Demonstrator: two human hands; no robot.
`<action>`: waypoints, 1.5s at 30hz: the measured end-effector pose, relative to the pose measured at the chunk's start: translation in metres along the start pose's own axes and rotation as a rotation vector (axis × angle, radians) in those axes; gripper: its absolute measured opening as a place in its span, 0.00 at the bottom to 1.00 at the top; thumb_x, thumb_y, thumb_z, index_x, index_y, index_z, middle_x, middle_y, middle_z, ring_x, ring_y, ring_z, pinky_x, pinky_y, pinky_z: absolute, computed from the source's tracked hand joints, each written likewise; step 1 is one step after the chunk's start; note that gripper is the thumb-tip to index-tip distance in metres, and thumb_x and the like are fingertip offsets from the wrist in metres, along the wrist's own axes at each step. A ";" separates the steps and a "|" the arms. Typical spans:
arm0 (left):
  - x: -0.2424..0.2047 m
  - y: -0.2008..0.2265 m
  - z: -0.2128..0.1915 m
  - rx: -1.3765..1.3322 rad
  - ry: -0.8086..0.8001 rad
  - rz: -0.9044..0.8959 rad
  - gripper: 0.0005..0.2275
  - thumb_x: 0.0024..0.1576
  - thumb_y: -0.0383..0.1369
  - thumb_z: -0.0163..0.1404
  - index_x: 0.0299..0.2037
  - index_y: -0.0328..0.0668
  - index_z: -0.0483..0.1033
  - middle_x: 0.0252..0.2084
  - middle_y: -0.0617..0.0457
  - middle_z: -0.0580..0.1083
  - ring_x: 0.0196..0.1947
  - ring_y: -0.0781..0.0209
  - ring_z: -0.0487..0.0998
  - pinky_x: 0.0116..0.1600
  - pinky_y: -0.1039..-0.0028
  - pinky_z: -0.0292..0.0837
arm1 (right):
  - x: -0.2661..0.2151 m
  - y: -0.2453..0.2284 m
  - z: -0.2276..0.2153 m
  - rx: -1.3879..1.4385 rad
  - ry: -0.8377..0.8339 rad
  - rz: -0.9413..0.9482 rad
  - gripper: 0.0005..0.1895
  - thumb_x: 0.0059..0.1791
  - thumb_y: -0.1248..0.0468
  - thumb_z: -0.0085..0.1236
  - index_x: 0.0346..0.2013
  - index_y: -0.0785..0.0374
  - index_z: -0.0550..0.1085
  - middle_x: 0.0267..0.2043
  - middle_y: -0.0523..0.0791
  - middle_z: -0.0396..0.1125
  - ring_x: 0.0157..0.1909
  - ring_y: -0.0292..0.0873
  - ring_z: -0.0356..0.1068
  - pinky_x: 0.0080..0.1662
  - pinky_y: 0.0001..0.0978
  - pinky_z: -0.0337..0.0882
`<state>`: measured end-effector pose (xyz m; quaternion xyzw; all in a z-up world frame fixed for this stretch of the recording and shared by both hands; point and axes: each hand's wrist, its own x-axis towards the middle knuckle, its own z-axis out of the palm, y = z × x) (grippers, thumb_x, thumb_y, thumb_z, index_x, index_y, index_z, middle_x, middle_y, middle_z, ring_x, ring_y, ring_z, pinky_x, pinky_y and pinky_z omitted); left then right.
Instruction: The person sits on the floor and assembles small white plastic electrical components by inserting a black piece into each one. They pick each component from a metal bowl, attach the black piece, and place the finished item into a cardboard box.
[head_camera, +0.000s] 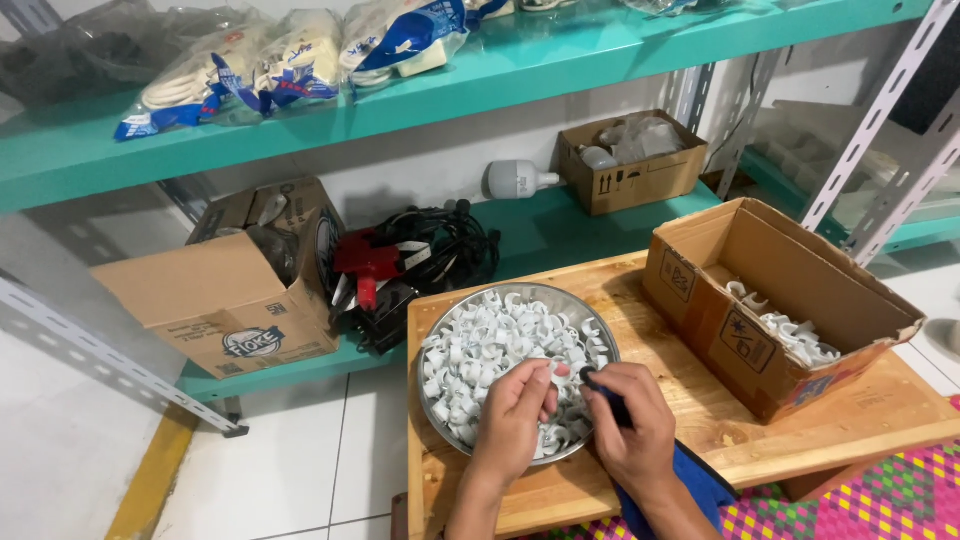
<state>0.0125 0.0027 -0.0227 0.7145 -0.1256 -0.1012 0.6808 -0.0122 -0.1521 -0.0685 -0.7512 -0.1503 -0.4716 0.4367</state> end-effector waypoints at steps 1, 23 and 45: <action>0.000 0.000 0.000 -0.001 0.001 0.000 0.16 0.68 0.36 0.39 0.49 0.38 0.80 0.26 0.57 0.69 0.28 0.66 0.67 0.37 0.77 0.64 | 0.002 -0.001 0.000 0.000 -0.001 0.000 0.06 0.50 0.71 0.58 0.41 0.67 0.75 0.38 0.52 0.71 0.42 0.49 0.72 0.45 0.35 0.72; -0.004 0.007 0.001 0.066 0.092 -0.011 0.13 0.60 0.37 0.53 0.49 0.38 0.83 0.25 0.55 0.76 0.28 0.67 0.75 0.36 0.77 0.71 | 0.000 0.003 -0.001 0.105 -0.162 0.034 0.07 0.51 0.65 0.57 0.41 0.64 0.77 0.40 0.48 0.71 0.42 0.46 0.73 0.45 0.34 0.72; -0.005 0.028 0.081 -0.023 0.221 0.170 0.08 0.54 0.28 0.59 0.43 0.39 0.85 0.37 0.51 0.85 0.34 0.70 0.82 0.42 0.81 0.81 | 0.015 -0.008 -0.058 0.411 0.174 0.887 0.10 0.48 0.68 0.64 0.42 0.67 0.82 0.39 0.45 0.78 0.41 0.34 0.72 0.46 0.26 0.72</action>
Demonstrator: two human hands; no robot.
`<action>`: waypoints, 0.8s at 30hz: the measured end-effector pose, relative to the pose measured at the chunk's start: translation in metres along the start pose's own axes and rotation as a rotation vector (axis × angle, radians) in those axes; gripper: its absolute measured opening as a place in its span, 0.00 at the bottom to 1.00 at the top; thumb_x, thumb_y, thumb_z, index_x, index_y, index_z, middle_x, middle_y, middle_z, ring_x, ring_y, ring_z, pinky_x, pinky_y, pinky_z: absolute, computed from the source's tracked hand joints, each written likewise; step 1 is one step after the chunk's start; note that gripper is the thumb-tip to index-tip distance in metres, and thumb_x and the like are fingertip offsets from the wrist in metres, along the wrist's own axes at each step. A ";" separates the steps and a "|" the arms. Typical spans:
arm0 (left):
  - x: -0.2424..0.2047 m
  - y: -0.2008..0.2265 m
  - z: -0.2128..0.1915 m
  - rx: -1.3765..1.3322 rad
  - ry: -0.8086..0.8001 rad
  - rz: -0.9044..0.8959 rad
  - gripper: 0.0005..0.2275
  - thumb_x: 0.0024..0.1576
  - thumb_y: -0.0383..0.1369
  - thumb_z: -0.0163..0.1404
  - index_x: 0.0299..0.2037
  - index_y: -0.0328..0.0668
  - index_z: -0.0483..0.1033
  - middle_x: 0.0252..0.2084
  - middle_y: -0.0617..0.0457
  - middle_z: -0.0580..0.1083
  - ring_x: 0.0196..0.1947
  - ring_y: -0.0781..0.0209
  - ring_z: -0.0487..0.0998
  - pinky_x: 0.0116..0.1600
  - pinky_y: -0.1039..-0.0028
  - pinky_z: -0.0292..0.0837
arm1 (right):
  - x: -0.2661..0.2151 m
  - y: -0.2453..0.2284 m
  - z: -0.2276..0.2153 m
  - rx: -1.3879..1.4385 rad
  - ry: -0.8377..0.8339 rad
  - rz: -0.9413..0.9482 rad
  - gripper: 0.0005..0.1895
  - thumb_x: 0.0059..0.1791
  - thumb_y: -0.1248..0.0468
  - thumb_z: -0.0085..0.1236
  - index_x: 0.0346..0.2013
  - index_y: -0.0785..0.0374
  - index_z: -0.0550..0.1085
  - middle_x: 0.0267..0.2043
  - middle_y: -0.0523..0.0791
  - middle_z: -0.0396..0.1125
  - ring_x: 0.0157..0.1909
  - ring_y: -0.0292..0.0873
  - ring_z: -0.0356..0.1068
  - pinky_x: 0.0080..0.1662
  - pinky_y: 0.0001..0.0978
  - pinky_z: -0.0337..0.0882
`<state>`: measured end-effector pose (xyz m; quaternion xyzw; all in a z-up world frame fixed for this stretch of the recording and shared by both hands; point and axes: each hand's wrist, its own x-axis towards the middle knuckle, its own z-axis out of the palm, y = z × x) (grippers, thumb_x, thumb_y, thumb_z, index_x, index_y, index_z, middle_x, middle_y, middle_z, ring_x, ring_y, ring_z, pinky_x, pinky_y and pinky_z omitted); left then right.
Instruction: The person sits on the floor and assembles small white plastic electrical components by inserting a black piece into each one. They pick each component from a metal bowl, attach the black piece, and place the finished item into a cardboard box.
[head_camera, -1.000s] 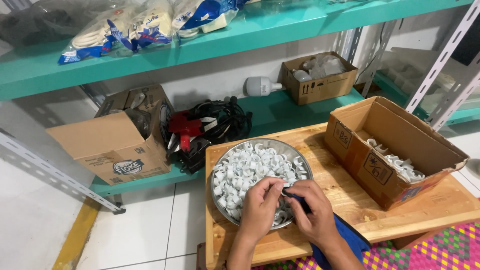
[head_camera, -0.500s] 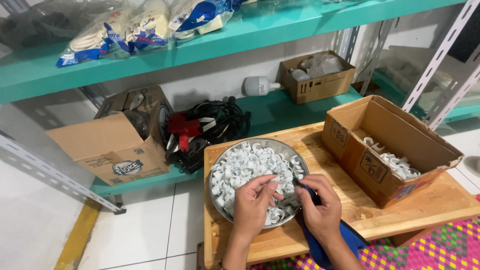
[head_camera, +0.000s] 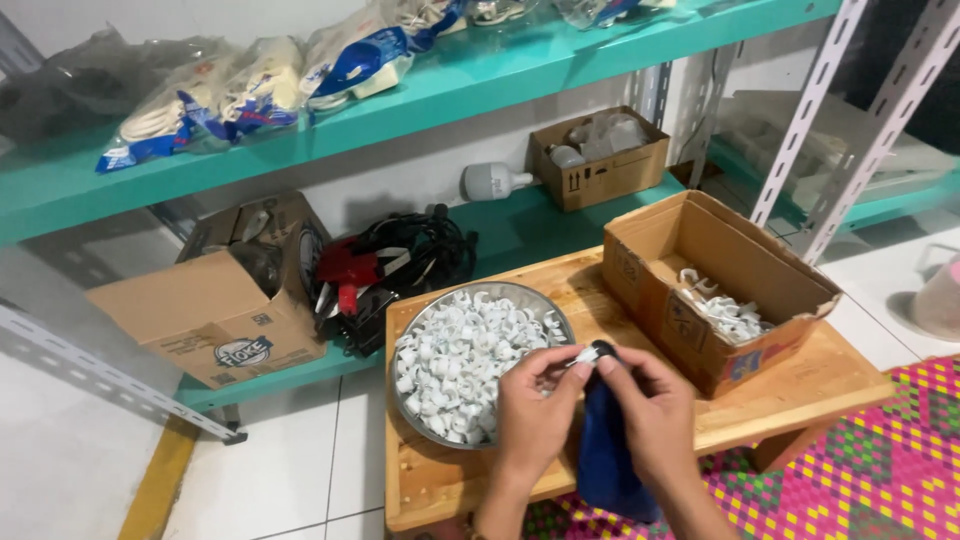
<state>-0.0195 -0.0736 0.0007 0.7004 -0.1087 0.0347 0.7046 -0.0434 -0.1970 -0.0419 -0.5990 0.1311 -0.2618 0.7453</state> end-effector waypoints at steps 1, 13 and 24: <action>0.000 0.003 0.012 -0.001 -0.002 -0.001 0.08 0.54 0.28 0.59 0.43 0.39 0.85 0.37 0.51 0.85 0.34 0.70 0.82 0.42 0.81 0.81 | 0.003 -0.005 -0.010 -0.001 0.002 0.000 0.10 0.48 0.68 0.64 0.42 0.67 0.82 0.39 0.45 0.78 0.41 0.34 0.72 0.46 0.26 0.72; 0.026 0.020 0.133 0.303 0.062 0.463 0.08 0.58 0.32 0.53 0.42 0.39 0.82 0.37 0.50 0.81 0.31 0.54 0.82 0.43 0.66 0.78 | 0.058 -0.061 -0.098 -0.063 0.290 -0.075 0.05 0.54 0.65 0.61 0.43 0.62 0.78 0.41 0.40 0.73 0.42 0.29 0.68 0.48 0.20 0.70; 0.038 0.011 0.160 0.551 -0.045 0.381 0.12 0.57 0.37 0.53 0.46 0.42 0.82 0.44 0.49 0.81 0.44 0.46 0.80 0.48 0.57 0.73 | 0.067 -0.059 -0.108 -0.134 0.300 -0.065 0.05 0.54 0.65 0.62 0.42 0.63 0.79 0.36 0.40 0.72 0.37 0.29 0.66 0.41 0.20 0.67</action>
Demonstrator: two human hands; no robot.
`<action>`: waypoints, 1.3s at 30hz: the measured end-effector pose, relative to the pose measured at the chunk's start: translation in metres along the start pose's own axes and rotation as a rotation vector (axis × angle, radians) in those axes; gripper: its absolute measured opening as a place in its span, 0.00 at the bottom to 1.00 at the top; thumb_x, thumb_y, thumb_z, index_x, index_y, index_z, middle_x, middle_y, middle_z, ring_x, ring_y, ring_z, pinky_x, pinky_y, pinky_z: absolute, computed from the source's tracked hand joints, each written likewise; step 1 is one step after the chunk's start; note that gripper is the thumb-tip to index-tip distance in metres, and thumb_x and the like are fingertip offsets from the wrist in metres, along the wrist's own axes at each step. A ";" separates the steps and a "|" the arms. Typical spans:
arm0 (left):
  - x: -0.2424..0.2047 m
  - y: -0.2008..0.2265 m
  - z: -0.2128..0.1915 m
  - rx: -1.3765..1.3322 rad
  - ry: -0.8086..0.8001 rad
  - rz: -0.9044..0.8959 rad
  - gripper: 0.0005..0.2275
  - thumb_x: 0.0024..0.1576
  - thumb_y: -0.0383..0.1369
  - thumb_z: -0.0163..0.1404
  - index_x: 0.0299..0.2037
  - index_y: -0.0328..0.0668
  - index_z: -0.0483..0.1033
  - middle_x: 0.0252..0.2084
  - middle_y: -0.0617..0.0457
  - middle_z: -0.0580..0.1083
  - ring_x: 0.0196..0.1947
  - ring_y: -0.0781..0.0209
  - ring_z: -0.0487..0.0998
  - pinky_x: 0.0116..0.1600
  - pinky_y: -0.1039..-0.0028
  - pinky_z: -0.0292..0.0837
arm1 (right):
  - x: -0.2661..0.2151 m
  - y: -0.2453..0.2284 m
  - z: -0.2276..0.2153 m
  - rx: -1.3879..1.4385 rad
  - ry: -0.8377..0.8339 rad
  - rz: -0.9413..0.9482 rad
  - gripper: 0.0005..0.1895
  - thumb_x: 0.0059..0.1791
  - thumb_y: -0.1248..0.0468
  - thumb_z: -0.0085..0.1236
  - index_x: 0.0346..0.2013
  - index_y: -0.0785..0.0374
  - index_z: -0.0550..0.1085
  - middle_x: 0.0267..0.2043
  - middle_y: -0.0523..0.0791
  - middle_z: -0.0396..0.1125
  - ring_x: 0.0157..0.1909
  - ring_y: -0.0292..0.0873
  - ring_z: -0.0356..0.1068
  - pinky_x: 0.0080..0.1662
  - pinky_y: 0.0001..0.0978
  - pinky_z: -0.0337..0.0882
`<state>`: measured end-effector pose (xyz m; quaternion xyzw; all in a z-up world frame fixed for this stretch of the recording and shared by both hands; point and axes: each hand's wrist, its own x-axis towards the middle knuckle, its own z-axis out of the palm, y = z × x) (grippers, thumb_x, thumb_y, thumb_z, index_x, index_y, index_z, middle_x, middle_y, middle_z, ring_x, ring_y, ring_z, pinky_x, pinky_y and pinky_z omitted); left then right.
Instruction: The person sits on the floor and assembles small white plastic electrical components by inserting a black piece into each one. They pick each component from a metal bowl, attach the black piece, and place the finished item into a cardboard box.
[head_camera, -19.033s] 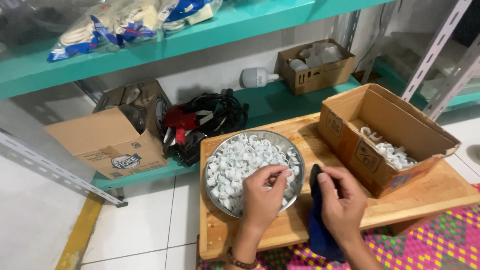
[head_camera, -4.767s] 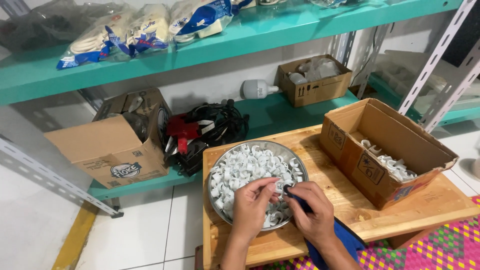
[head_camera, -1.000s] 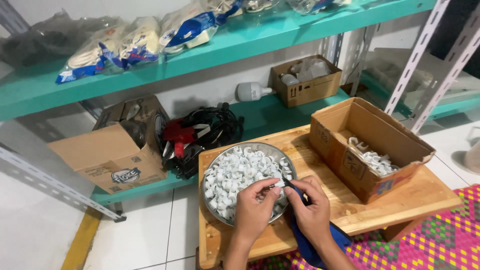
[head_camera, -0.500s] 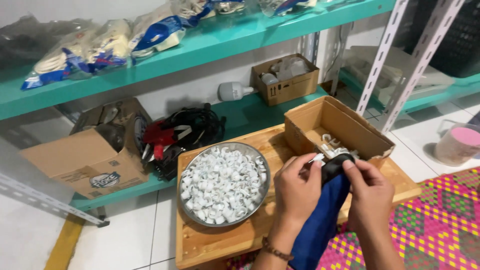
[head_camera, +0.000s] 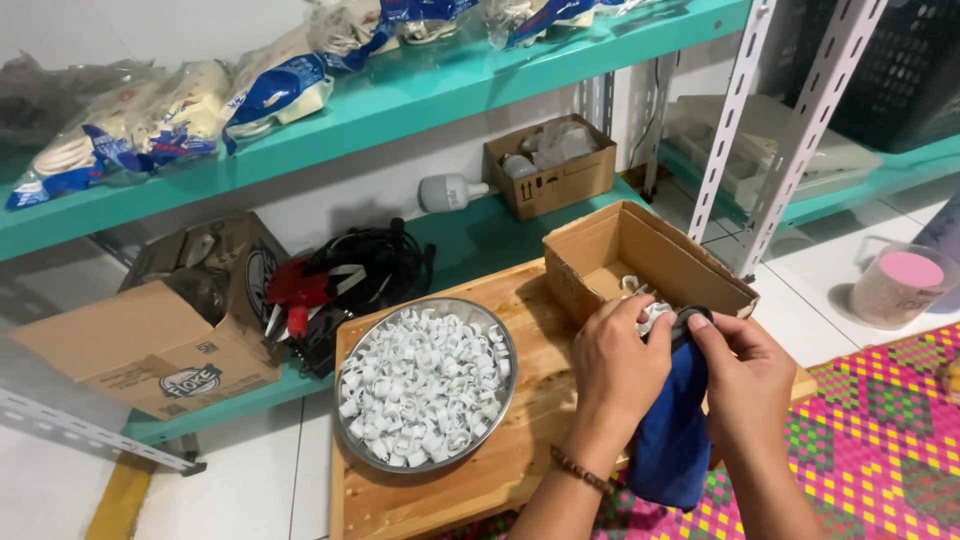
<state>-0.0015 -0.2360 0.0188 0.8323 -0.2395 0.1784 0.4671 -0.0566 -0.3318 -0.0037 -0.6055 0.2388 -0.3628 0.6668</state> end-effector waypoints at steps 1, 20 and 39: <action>-0.004 -0.001 -0.004 0.002 0.000 -0.001 0.12 0.57 0.37 0.53 0.46 0.42 0.82 0.44 0.49 0.81 0.44 0.46 0.80 0.48 0.57 0.73 | -0.003 0.004 0.000 0.001 -0.001 0.002 0.05 0.54 0.65 0.62 0.42 0.63 0.79 0.36 0.40 0.72 0.37 0.29 0.66 0.41 0.20 0.67; -0.063 -0.119 -0.213 0.373 -0.258 -0.153 0.10 0.61 0.29 0.50 0.49 0.40 0.81 0.47 0.49 0.80 0.45 0.48 0.81 0.49 0.57 0.76 | -0.123 0.078 0.110 -0.013 -0.359 -0.614 0.05 0.51 0.68 0.57 0.40 0.67 0.75 0.41 0.50 0.73 0.44 0.45 0.73 0.49 0.33 0.71; -0.065 -0.151 -0.187 0.567 -0.196 -0.033 0.09 0.62 0.24 0.43 0.38 0.36 0.79 0.32 0.45 0.75 0.26 0.43 0.78 0.26 0.56 0.75 | -0.126 0.067 0.115 -0.121 -0.438 -0.818 0.05 0.51 0.67 0.57 0.39 0.67 0.75 0.38 0.49 0.72 0.41 0.46 0.74 0.45 0.33 0.72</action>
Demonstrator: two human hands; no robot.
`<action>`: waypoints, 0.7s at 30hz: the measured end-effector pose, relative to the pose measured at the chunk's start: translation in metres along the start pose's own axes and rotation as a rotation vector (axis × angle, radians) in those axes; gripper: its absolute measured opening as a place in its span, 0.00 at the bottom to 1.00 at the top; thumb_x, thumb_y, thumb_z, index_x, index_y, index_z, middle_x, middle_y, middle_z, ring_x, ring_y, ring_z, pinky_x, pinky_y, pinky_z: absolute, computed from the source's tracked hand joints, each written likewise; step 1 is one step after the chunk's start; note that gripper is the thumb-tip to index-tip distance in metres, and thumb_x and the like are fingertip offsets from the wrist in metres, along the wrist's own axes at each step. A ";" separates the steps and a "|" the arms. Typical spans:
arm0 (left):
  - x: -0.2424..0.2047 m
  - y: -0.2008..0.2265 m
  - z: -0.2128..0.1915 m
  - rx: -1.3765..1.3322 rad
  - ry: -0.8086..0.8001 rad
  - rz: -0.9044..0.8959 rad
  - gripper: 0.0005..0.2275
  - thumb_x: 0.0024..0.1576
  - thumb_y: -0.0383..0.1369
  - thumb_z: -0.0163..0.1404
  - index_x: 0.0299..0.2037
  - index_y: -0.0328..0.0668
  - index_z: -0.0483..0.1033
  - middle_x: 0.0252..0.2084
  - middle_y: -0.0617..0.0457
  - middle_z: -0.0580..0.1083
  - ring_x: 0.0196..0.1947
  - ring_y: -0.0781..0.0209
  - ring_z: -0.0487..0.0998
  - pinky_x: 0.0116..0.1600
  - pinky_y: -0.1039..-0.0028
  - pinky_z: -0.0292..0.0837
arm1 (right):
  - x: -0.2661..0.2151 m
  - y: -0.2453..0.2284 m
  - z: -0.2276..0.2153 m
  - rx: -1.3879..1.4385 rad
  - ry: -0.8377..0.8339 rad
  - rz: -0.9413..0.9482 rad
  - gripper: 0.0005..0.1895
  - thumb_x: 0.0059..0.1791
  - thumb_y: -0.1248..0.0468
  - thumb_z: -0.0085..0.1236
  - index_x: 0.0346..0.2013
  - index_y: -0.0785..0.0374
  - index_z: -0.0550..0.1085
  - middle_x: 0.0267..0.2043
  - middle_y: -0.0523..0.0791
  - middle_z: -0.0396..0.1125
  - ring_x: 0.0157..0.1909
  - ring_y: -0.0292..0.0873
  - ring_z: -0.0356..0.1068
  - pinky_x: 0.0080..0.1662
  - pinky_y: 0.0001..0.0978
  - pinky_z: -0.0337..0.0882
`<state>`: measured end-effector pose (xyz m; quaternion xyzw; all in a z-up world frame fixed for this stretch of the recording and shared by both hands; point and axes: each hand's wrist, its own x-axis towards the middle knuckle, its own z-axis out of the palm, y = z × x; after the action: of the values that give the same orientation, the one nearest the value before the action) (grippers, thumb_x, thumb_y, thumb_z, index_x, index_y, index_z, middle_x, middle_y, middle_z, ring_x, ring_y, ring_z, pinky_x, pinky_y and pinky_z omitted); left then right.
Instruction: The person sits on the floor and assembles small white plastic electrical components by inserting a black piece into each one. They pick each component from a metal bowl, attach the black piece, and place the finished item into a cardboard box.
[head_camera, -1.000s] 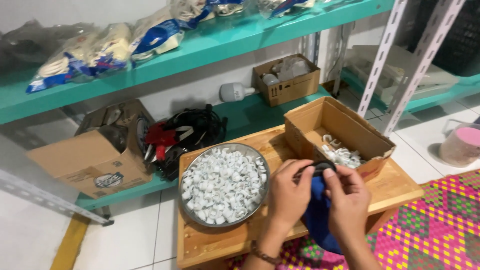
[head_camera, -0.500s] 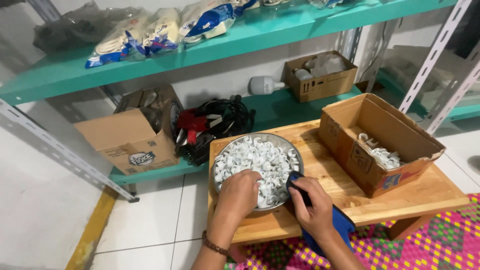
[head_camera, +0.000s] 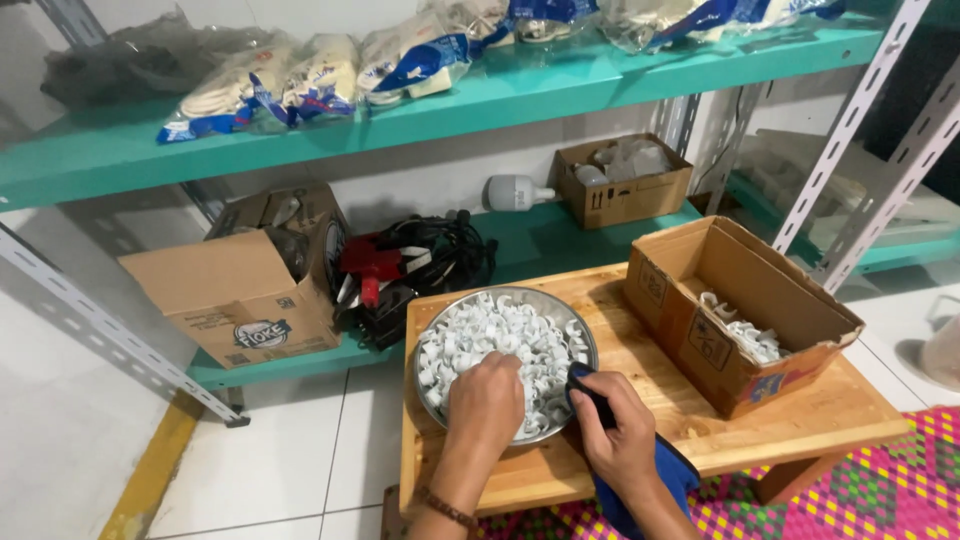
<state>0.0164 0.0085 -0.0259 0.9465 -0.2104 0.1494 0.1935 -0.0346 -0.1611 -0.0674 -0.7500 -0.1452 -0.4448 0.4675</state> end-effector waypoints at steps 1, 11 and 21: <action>0.000 0.003 -0.007 0.002 0.001 -0.002 0.09 0.62 0.24 0.43 0.38 0.36 0.79 0.32 0.45 0.75 0.26 0.43 0.78 0.26 0.56 0.75 | 0.002 0.001 0.001 0.003 0.000 0.000 0.05 0.51 0.67 0.57 0.39 0.67 0.75 0.38 0.49 0.72 0.41 0.46 0.74 0.45 0.33 0.72; -0.007 0.039 -0.024 -0.975 -0.016 -0.481 0.10 0.59 0.31 0.54 0.48 0.43 0.86 0.23 0.55 0.79 0.19 0.69 0.74 0.26 0.79 0.66 | 0.001 0.005 0.002 -0.042 -0.037 -0.119 0.07 0.50 0.68 0.59 0.43 0.66 0.76 0.42 0.51 0.73 0.44 0.50 0.74 0.49 0.37 0.73; -0.002 0.033 -0.019 -1.022 -0.080 -0.522 0.11 0.57 0.27 0.51 0.46 0.37 0.84 0.29 0.52 0.80 0.26 0.66 0.77 0.33 0.78 0.73 | 0.010 0.003 0.004 -0.115 -0.106 -0.265 0.09 0.52 0.69 0.57 0.47 0.65 0.76 0.45 0.52 0.71 0.43 0.51 0.72 0.45 0.39 0.73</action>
<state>-0.0044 -0.0103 -0.0004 0.7582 -0.0224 -0.0602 0.6489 -0.0250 -0.1608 -0.0621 -0.7722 -0.2420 -0.4699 0.3526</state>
